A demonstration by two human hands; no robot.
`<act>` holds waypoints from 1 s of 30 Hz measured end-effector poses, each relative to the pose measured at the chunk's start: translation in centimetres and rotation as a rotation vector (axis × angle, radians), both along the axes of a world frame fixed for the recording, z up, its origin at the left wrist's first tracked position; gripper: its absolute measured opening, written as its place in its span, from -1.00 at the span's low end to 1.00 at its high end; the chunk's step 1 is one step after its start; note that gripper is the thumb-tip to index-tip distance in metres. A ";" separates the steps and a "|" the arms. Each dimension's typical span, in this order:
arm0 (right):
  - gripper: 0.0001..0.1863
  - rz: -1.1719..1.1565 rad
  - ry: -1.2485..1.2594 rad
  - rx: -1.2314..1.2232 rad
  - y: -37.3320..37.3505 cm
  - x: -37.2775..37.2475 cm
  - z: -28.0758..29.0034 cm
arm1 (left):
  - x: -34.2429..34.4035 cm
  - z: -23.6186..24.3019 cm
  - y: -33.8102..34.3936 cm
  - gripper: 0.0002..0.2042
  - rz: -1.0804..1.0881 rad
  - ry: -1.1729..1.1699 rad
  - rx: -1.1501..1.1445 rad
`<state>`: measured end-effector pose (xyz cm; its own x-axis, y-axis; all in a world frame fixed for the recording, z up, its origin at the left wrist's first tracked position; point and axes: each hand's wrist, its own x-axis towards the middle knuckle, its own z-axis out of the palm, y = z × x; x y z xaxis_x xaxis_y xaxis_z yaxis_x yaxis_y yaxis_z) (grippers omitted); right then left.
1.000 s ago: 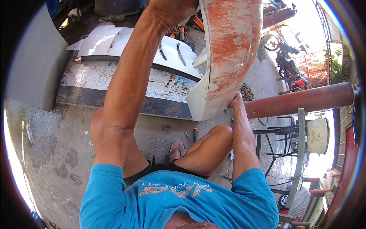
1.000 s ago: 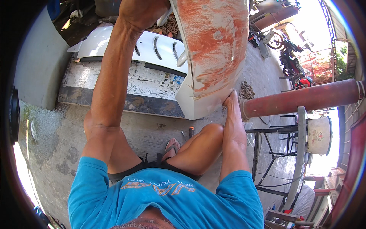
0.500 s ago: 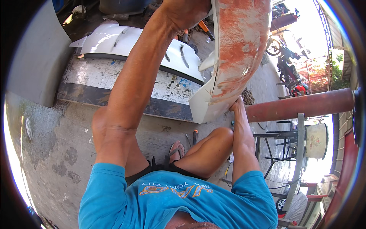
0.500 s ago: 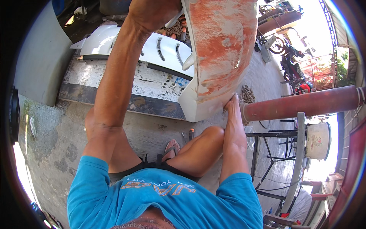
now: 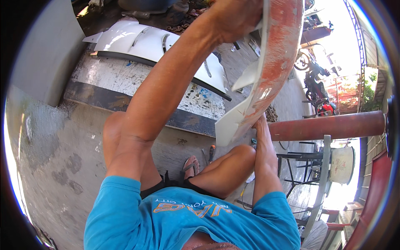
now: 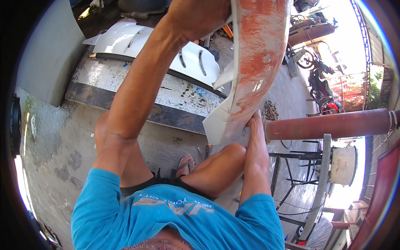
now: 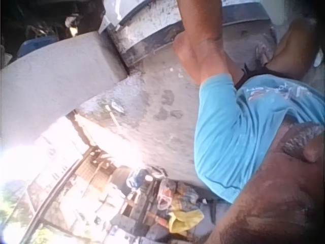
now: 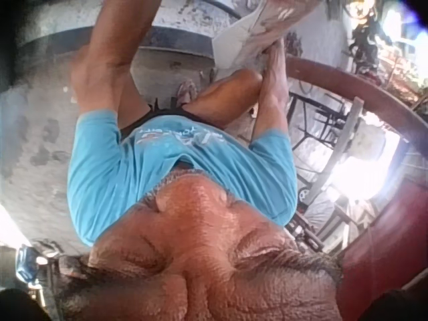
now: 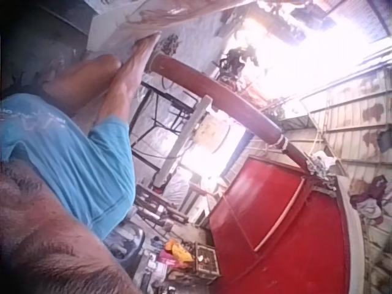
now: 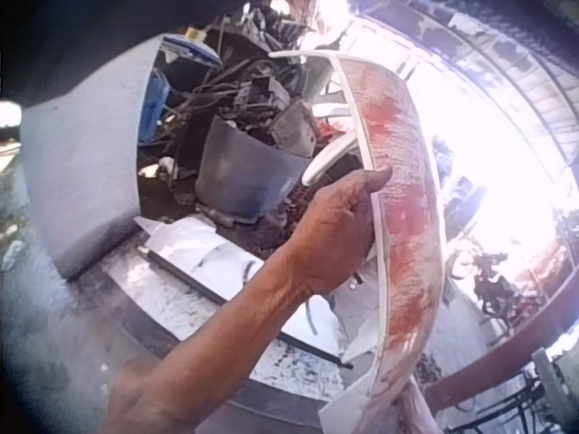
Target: The person is repairing a white car part, possibly a bumper or fender. They use a screwdriver to remove and reattach metal brackets, flip the part over to inspect both sides, and repeatedly adjust the brackets.
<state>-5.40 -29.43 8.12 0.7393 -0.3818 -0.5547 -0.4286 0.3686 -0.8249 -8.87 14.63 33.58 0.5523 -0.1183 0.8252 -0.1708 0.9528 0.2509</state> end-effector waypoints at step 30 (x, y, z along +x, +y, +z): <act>-0.26 -0.041 -0.045 -0.029 -2.0 0.2 1.6 | -2.0 1.1 -0.9 -0.57 -0.010 0.036 0.001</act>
